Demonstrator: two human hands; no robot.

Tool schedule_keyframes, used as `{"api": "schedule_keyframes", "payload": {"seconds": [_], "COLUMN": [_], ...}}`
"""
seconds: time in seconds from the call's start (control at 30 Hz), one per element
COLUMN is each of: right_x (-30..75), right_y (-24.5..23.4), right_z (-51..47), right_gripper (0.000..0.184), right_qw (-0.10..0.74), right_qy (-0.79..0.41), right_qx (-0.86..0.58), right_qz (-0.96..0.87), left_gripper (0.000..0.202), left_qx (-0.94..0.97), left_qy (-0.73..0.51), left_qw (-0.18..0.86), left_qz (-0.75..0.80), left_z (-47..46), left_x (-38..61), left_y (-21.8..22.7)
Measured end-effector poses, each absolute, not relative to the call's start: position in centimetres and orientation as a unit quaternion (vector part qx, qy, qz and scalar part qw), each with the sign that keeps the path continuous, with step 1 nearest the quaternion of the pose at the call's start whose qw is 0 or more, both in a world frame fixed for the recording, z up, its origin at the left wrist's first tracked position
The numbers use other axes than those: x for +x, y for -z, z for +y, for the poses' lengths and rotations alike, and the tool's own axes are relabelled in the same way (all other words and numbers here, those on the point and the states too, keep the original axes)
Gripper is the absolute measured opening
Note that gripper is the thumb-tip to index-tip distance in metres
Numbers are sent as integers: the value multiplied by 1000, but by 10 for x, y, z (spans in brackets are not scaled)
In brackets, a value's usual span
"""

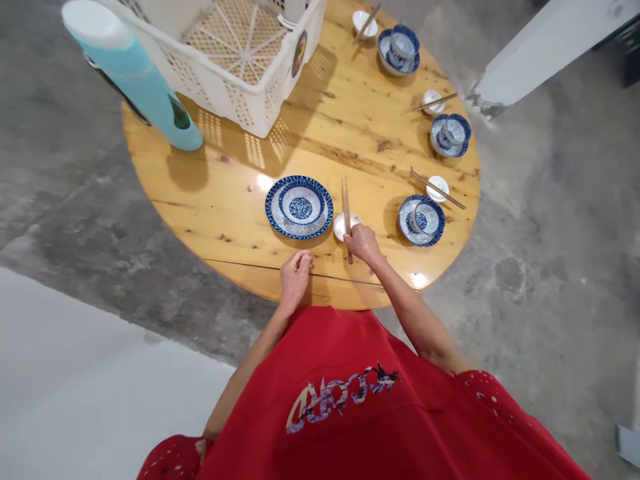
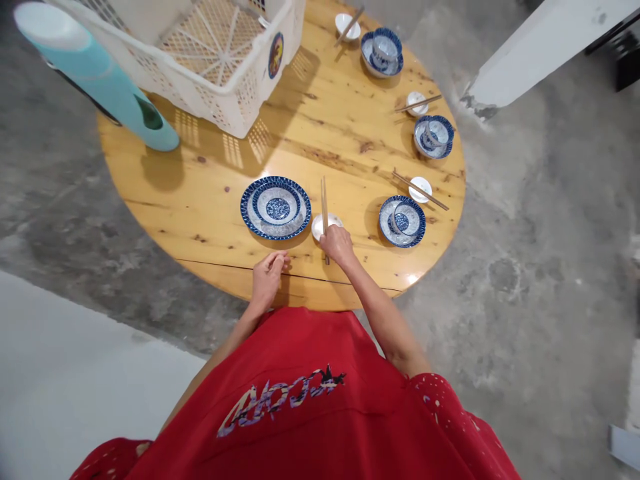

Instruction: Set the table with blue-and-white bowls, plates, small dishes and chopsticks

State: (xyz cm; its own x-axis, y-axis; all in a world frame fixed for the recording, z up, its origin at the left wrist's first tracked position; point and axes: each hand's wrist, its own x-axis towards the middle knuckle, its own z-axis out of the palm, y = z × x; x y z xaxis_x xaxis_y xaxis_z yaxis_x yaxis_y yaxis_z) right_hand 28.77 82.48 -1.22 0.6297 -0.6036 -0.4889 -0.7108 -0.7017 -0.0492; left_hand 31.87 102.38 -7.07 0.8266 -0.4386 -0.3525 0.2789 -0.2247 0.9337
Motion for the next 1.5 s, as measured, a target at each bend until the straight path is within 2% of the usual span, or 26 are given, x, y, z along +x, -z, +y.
{"api": "schedule_keyframes", "payload": {"seconds": [0.7, 1.03, 1.3, 1.5], "right_x": [285, 299, 299, 295], "right_y": [21, 25, 37, 42], "right_z": [826, 813, 811, 813], "right_gripper": [39, 39, 33, 32], "right_qw": [104, 89, 112, 160], "right_qy": [-223, -159, -142, -129], "right_qx": [-901, -909, -904, -887], "right_qz": [358, 375, 386, 412], "left_gripper": [31, 31, 32, 33], "left_qx": [715, 719, 730, 737], "left_qy": [276, 272, 273, 276], "left_qw": [641, 638, 624, 613], "left_qz": [-32, -41, -47, -65], "left_z": [1025, 1029, 1037, 1037], "left_x": [314, 313, 315, 316], "left_y": [69, 66, 65, 66]}}
